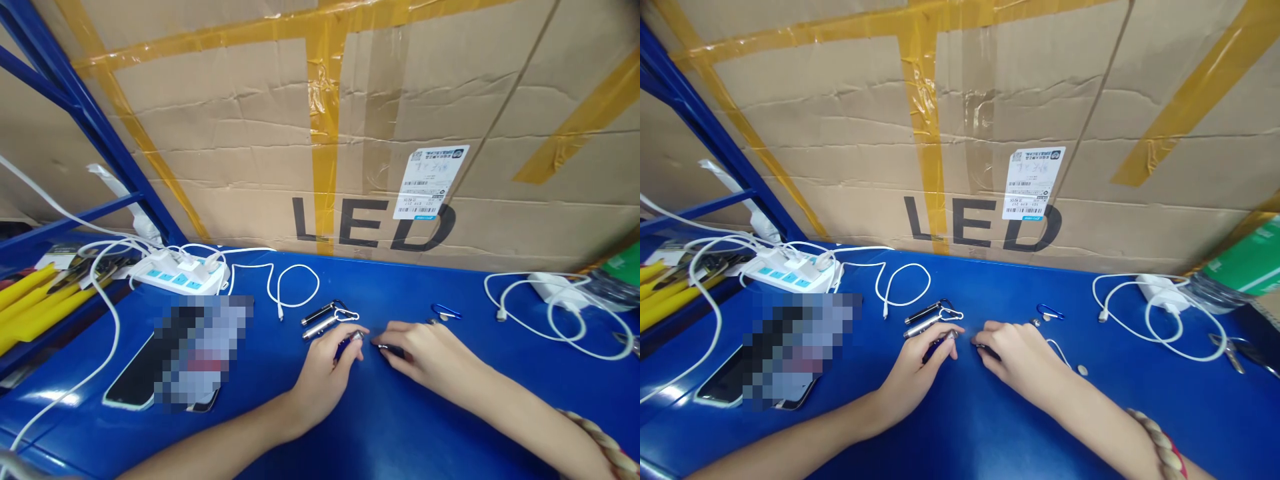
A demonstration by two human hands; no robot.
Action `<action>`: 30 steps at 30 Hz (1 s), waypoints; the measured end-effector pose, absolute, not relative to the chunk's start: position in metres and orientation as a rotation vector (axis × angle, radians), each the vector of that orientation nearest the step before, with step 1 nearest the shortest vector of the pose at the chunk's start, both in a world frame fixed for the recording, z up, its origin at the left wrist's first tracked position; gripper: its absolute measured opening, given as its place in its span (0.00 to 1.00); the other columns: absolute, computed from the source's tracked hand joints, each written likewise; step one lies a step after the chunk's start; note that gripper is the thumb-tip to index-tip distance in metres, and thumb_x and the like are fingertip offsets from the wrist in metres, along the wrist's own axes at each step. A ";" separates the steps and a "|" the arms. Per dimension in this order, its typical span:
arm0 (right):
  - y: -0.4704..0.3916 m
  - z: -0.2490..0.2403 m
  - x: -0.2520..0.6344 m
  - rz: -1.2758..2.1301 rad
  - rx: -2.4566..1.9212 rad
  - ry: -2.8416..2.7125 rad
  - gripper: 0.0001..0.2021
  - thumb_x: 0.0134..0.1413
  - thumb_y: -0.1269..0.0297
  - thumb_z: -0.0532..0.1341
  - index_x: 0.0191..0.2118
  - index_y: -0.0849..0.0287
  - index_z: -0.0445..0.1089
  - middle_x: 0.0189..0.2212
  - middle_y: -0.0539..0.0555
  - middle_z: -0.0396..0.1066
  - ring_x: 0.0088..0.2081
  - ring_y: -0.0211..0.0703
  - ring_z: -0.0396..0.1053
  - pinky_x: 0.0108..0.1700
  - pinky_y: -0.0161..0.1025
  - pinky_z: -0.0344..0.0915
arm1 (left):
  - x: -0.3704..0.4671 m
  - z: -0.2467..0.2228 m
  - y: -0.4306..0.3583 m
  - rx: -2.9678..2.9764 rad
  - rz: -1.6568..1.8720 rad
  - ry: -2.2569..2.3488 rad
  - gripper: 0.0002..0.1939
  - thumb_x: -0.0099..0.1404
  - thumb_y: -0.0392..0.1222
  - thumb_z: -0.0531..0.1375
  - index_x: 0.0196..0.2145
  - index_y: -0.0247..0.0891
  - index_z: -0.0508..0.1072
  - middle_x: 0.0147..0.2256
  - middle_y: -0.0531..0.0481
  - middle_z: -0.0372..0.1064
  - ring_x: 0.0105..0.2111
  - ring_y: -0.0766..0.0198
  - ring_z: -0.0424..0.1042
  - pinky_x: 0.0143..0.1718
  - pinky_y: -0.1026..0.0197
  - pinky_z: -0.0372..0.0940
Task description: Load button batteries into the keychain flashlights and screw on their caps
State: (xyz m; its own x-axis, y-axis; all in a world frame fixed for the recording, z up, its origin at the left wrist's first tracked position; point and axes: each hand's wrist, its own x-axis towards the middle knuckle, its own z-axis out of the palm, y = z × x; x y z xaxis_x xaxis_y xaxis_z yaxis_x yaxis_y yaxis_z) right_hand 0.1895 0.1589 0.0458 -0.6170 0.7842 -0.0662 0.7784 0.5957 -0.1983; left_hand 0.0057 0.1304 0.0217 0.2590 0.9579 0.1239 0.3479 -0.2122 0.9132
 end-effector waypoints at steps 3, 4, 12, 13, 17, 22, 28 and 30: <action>0.161 0.044 0.191 0.325 -1.356 -2.783 0.09 0.57 0.70 0.54 0.37 0.51 0.70 0.33 0.47 0.69 0.32 0.41 0.70 0.29 0.34 0.56 | 0.006 0.021 0.131 1.722 0.952 1.203 0.12 0.67 0.39 0.49 0.42 0.35 0.70 0.28 0.53 0.65 0.30 0.69 0.65 0.34 0.67 0.59; 0.162 0.043 0.192 0.329 -1.357 -2.785 0.09 0.57 0.70 0.54 0.37 0.51 0.70 0.33 0.47 0.69 0.32 0.41 0.70 0.29 0.34 0.56 | 0.006 0.021 0.131 1.721 0.955 1.202 0.12 0.67 0.39 0.49 0.42 0.35 0.70 0.28 0.53 0.65 0.30 0.69 0.65 0.34 0.68 0.59; 0.171 0.032 0.197 0.297 -1.290 -2.776 0.07 0.59 0.65 0.54 0.39 0.49 0.68 0.36 0.45 0.69 0.34 0.40 0.71 0.29 0.33 0.59 | 0.006 0.019 0.130 1.720 0.963 1.181 0.12 0.67 0.39 0.49 0.42 0.35 0.69 0.29 0.52 0.67 0.30 0.69 0.65 0.34 0.68 0.59; 0.172 0.030 0.197 0.289 -1.279 -2.769 0.06 0.58 0.65 0.55 0.39 0.49 0.68 0.36 0.45 0.70 0.34 0.40 0.71 0.28 0.33 0.59 | 0.006 0.019 0.130 1.725 0.963 1.179 0.12 0.67 0.39 0.49 0.42 0.35 0.69 0.29 0.52 0.67 0.30 0.69 0.65 0.34 0.68 0.59; 0.173 0.027 0.198 0.280 -1.249 -2.738 0.04 0.57 0.63 0.56 0.38 0.50 0.68 0.35 0.44 0.70 0.33 0.40 0.71 0.28 0.33 0.61 | 0.004 0.018 0.129 1.729 0.967 1.170 0.12 0.67 0.39 0.49 0.42 0.35 0.69 0.30 0.52 0.67 0.31 0.69 0.66 0.34 0.68 0.59; 0.174 0.025 0.199 0.231 -1.200 -2.697 0.03 0.54 0.62 0.59 0.35 0.51 0.69 0.33 0.44 0.71 0.30 0.40 0.72 0.25 0.32 0.61 | 0.005 0.017 0.127 1.734 0.974 1.170 0.12 0.66 0.38 0.49 0.42 0.36 0.69 0.30 0.53 0.67 0.30 0.70 0.66 0.34 0.69 0.59; 0.176 0.024 0.199 0.207 -1.243 -2.610 0.04 0.49 0.59 0.63 0.31 0.50 0.69 0.27 0.41 0.71 0.25 0.38 0.70 0.21 0.31 0.58 | 0.004 0.016 0.126 1.748 0.980 1.169 0.11 0.66 0.38 0.49 0.42 0.36 0.70 0.30 0.53 0.68 0.31 0.69 0.67 0.35 0.68 0.59; 0.175 0.024 0.198 0.214 -1.281 -2.590 0.05 0.48 0.58 0.63 0.29 0.52 0.68 0.24 0.42 0.70 0.23 0.37 0.69 0.20 0.31 0.56 | 0.003 0.015 0.126 1.747 0.975 1.165 0.11 0.66 0.38 0.49 0.42 0.37 0.69 0.30 0.52 0.68 0.31 0.69 0.67 0.34 0.68 0.59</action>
State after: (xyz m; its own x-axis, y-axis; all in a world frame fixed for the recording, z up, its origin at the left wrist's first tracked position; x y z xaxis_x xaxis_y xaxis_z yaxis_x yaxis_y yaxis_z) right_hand 0.1980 0.1754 0.0237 -0.5853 0.7965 0.1516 0.7607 0.6042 -0.2372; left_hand 0.0034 0.1262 0.0152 0.2780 0.9467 0.1625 0.3269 -0.2523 0.9108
